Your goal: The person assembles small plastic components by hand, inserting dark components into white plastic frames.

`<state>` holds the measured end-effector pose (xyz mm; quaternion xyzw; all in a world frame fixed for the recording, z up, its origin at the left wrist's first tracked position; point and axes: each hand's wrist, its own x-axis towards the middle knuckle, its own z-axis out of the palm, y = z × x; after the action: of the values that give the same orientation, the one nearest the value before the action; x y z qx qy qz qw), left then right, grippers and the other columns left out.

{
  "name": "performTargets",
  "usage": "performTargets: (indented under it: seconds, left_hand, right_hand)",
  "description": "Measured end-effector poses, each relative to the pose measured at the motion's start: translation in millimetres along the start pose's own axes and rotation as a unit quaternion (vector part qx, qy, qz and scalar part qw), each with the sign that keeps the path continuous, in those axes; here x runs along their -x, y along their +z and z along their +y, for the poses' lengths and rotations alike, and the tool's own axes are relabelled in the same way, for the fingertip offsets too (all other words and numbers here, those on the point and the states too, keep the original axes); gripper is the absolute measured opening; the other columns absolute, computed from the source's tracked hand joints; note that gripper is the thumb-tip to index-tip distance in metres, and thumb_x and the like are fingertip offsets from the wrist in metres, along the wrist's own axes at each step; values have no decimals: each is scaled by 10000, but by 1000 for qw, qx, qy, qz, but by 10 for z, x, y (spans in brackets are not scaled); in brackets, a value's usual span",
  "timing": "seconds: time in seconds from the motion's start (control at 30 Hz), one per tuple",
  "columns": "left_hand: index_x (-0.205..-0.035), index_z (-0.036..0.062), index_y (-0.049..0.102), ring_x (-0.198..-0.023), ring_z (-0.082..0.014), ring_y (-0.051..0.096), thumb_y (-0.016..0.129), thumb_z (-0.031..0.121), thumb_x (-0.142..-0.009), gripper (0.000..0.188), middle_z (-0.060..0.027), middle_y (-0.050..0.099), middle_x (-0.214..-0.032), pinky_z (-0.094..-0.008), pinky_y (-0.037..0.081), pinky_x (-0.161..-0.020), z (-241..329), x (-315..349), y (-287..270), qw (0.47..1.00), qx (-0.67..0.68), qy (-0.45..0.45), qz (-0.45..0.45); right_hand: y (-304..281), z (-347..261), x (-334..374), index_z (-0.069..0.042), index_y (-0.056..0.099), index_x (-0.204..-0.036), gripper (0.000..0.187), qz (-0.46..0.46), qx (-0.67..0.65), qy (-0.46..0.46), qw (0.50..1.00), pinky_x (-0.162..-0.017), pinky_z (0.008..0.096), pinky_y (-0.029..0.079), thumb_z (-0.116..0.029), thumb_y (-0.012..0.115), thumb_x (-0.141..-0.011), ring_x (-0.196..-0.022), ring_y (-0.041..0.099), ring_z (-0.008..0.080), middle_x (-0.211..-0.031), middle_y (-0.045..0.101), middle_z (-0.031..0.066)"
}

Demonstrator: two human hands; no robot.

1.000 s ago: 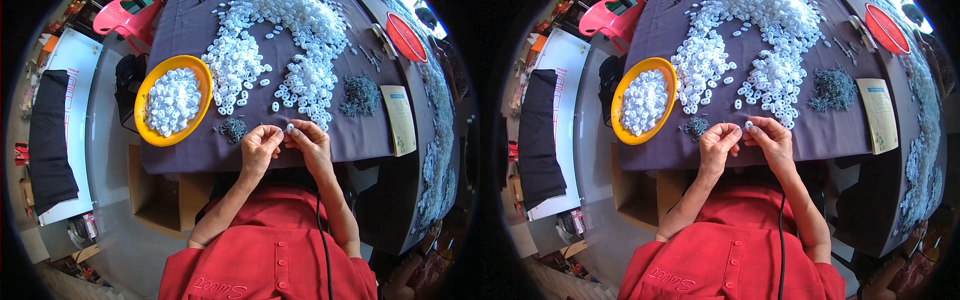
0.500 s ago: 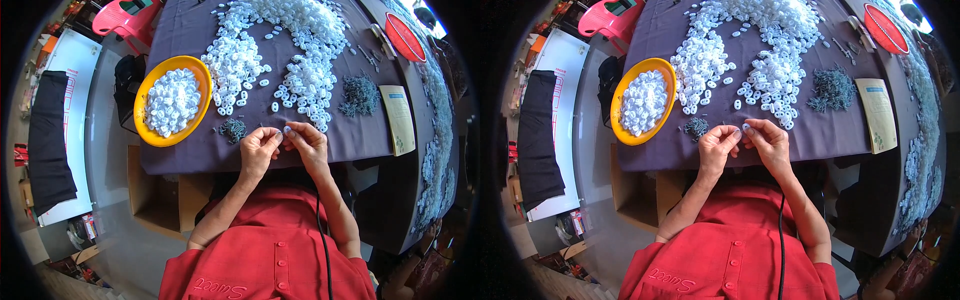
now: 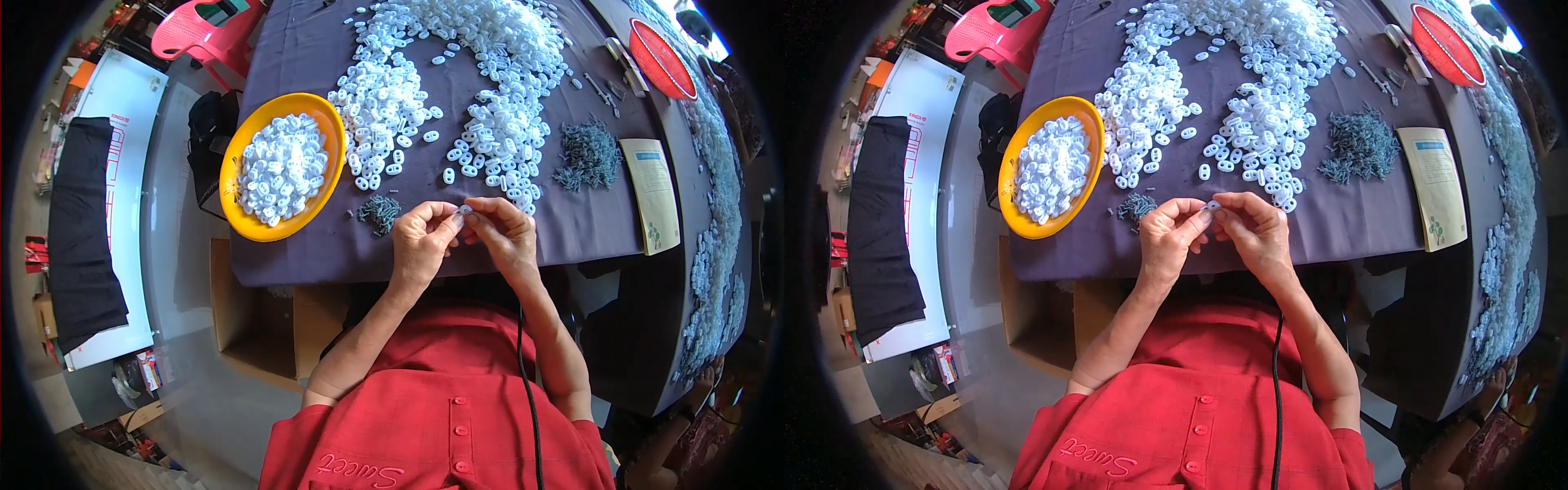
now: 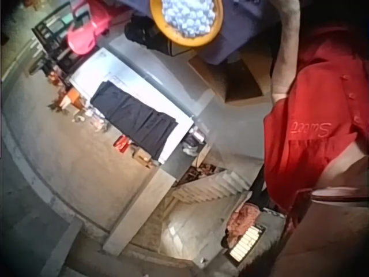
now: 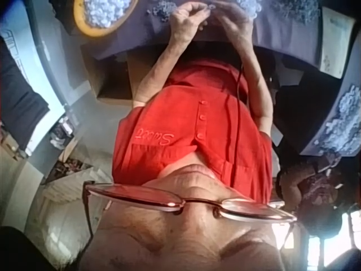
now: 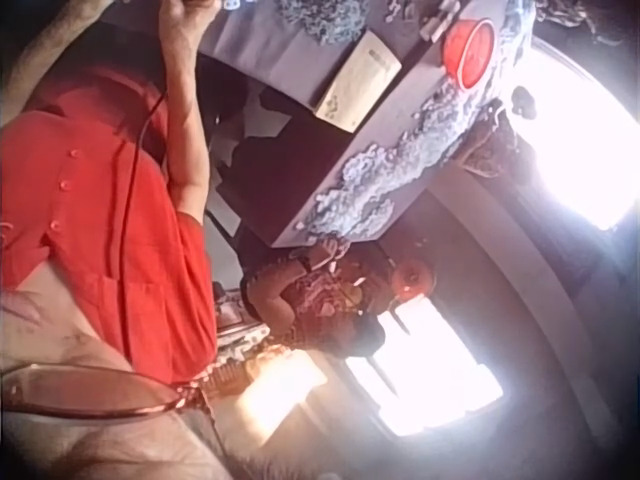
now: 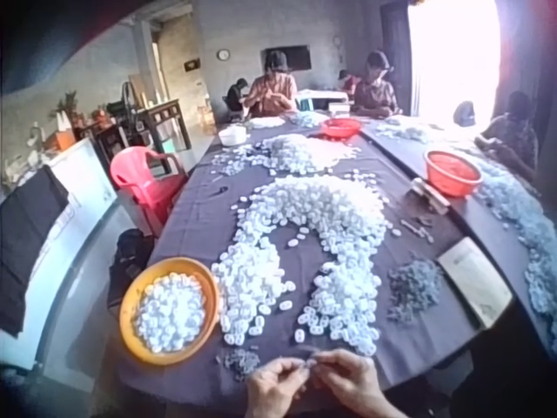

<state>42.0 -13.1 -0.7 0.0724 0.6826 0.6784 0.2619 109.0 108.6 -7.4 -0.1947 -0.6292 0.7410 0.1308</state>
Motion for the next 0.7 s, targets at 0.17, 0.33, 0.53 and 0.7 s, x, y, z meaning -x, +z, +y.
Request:
performTargets:
  seconds: [0.17, 0.33, 0.53, 0.7]
  left_hand:
    - [-894, -1, 653, -514, -40, 525, 636, 87, -822, 115, -19, 627, -698, -160, 401, -439, -26, -13, 7, 999, 35, -23, -2]
    - [-894, -5, 658, -513, -42, 534, 629, 95, -831, 121, -29, 638, -709, -164, 400, -420, -22, -18, -22, 999, 28, -23, -18]
    - [-891, -8, 647, -519, -59, 561, 623, 100, -834, 125, -42, 642, -715, -170, 427, -425, 8, -22, 11, 999, 35, -25, -25]
    - [-887, -17, 641, -518, -70, 573, 631, 99, -825, 132, -49, 639, -709, -175, 436, -429, 27, -22, 36, 998, 52, -34, -32]
  right_hand:
    - [13, 37, -3, -10, 631, -998, 166, 13, -3, -19, 1000, -615, 196, 495, -32, 605, -835, -682, 588, 58, -766, 641, 12]
    - [-12, 15, -19, -13, 644, -980, 156, 6, 13, -25, 1000, -598, 185, 493, -3, 600, -831, -655, 588, 51, -750, 639, 7]
    - [-35, 23, -38, -20, 650, -972, 144, 12, 21, -26, 999, -592, 189, 485, -44, 606, -837, -660, 577, 47, -746, 638, 9]
    - [-57, 32, -40, -28, 656, -966, 139, 13, 26, -41, 999, -568, 183, 475, -57, 609, -838, -642, 569, 43, -735, 632, 0]
